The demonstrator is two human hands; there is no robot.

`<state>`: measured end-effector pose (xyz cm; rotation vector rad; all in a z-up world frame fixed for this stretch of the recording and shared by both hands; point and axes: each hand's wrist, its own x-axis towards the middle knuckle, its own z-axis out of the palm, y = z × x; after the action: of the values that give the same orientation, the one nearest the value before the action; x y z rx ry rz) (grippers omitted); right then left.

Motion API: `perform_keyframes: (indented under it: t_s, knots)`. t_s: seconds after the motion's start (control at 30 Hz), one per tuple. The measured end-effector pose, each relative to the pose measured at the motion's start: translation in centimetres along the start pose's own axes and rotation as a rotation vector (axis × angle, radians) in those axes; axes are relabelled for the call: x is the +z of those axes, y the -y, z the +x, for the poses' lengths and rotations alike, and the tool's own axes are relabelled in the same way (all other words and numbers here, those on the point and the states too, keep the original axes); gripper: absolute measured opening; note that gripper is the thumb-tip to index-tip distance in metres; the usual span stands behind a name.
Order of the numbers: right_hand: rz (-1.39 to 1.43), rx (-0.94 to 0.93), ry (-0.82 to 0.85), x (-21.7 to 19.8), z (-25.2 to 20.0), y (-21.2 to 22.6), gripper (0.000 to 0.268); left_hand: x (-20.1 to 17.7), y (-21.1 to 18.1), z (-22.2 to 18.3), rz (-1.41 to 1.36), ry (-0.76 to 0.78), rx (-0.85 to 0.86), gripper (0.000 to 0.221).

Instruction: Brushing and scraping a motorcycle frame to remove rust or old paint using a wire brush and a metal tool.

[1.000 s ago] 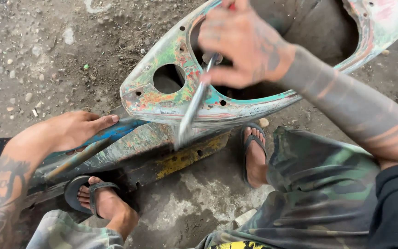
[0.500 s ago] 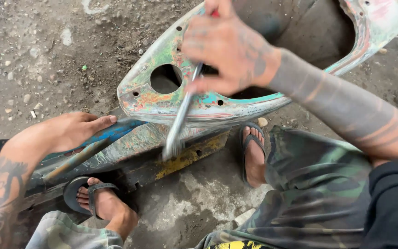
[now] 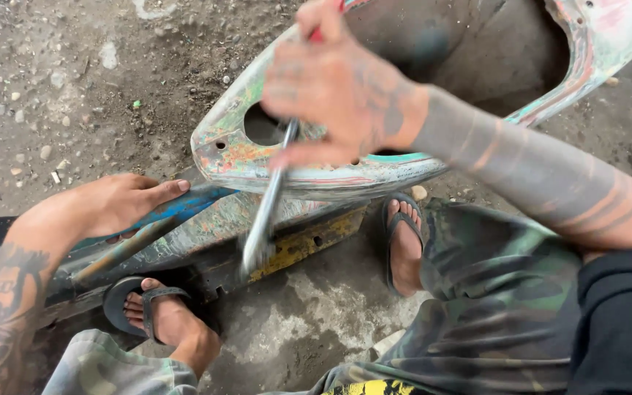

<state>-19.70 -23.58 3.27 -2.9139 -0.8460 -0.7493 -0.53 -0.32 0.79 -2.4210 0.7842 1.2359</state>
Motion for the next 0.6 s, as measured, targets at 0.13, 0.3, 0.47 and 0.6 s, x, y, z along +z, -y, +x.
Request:
perform_keyframes:
  t_s: [0.13, 0.3, 0.47, 0.6]
  knots:
    - [0.069, 0.206, 0.056, 1.9, -4.0, -6.2, 0.051, 2.2, 4.3, 6.5, 0.543, -0.065, 0.448, 0.057]
    - [0.107, 0.176, 0.021, 1.1, -1.4, -4.2, 0.056, 0.7, 1.1, 1.7, 0.07, -0.024, 0.036, 0.077]
    - [0.057, 0.005, -0.035, 1.0, 1.7, -0.4, 0.056, -0.3, -0.3, -0.8, 0.005, 0.018, -0.011, 0.073]
    - [0.086, 0.27, 0.101, 3.2, -2.2, -6.2, 0.051, 0.3, 0.4, 0.0, 0.035, -0.03, 0.005, 0.079]
